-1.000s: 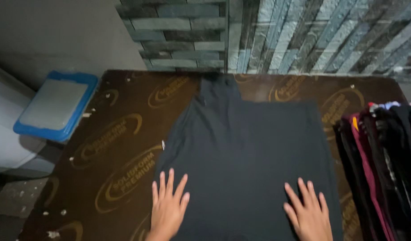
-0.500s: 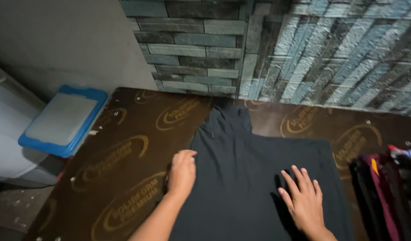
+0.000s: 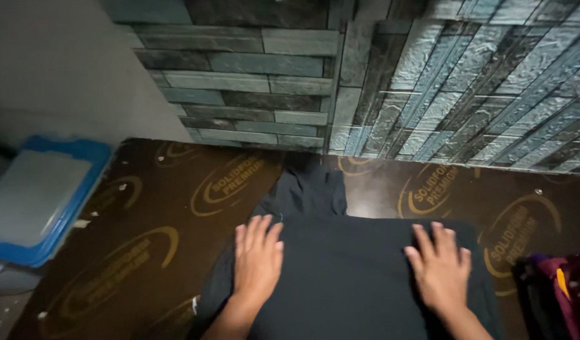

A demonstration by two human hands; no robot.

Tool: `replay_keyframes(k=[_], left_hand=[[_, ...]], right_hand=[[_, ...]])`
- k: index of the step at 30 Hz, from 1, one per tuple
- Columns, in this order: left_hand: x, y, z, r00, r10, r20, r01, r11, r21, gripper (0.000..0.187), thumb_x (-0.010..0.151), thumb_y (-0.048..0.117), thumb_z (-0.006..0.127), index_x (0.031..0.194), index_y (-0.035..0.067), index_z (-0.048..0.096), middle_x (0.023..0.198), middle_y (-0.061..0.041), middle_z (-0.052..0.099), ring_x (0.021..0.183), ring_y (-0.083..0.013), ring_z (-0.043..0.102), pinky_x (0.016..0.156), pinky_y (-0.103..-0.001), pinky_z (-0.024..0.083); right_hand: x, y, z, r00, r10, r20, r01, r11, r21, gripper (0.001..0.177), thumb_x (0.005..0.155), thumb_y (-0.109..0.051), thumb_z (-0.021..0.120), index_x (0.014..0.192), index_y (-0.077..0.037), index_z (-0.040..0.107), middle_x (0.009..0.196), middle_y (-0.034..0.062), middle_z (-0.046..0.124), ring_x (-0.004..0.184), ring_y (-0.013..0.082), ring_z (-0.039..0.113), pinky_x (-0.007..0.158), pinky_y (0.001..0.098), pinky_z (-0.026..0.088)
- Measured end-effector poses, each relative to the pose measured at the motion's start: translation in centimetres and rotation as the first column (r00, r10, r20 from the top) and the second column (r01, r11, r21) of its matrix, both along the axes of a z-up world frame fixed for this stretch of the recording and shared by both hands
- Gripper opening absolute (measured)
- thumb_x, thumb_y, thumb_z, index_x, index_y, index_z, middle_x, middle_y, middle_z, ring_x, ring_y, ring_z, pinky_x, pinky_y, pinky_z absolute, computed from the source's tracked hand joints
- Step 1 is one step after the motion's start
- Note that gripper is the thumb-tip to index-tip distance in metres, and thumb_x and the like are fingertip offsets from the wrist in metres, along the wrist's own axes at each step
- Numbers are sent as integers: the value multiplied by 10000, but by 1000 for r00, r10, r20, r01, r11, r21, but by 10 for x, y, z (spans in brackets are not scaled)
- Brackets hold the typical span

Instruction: The person picks up a black shirt and a white shirt one at a time and folds them on a flat surface.

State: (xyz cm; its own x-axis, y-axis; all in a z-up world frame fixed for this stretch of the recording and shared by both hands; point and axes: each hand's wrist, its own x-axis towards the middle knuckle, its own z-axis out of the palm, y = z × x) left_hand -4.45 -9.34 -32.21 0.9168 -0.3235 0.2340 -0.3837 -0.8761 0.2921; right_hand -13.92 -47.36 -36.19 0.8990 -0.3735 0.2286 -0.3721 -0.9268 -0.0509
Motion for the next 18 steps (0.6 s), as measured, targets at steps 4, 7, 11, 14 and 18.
replay_keyframes(k=[4,7,11,14,18], left_hand=[[27,-25,-3,998,-60,-19,60,998,6,511,957,368,547,1448,232,522,1574,-107,385,1479,-359,273,1196,-561,140],[34,-25,-4,998,-66,19,64,996,66,567,951,419,533,1484,236,473,1592,-125,348,1481,-371,239,1189,-558,133],[34,-32,-4,999,-39,-33,43,991,128,602,949,470,493,1512,273,409,1613,-111,285,1498,-362,177,1186,-576,108],[33,-39,-3,999,-21,-42,28,984,174,624,940,491,482,1533,315,397,1641,-104,256,1515,-380,158,1167,-612,90],[38,-40,1,999,-52,-4,51,986,158,587,957,479,488,1514,312,403,1622,-117,263,1493,-381,171,1173,-631,94]], right_hand=[[17,-25,-9,991,135,2,-135,991,8,614,961,-514,444,1532,-289,420,1634,89,319,1513,291,253,1170,574,188],[21,-79,-15,991,38,131,-57,989,138,553,1002,-414,503,1517,-215,474,1628,100,390,1524,313,316,1199,540,237],[16,-118,-1,952,-259,163,176,900,399,426,996,-344,600,1409,-239,605,1543,31,566,1447,307,474,1240,408,368],[19,-111,10,993,-71,91,44,961,274,507,925,-416,610,1417,-300,580,1565,37,483,1427,310,425,1175,468,343],[20,-90,8,996,83,23,-83,996,-10,555,941,-425,569,1480,-300,527,1572,41,444,1467,287,371,1149,600,266]])
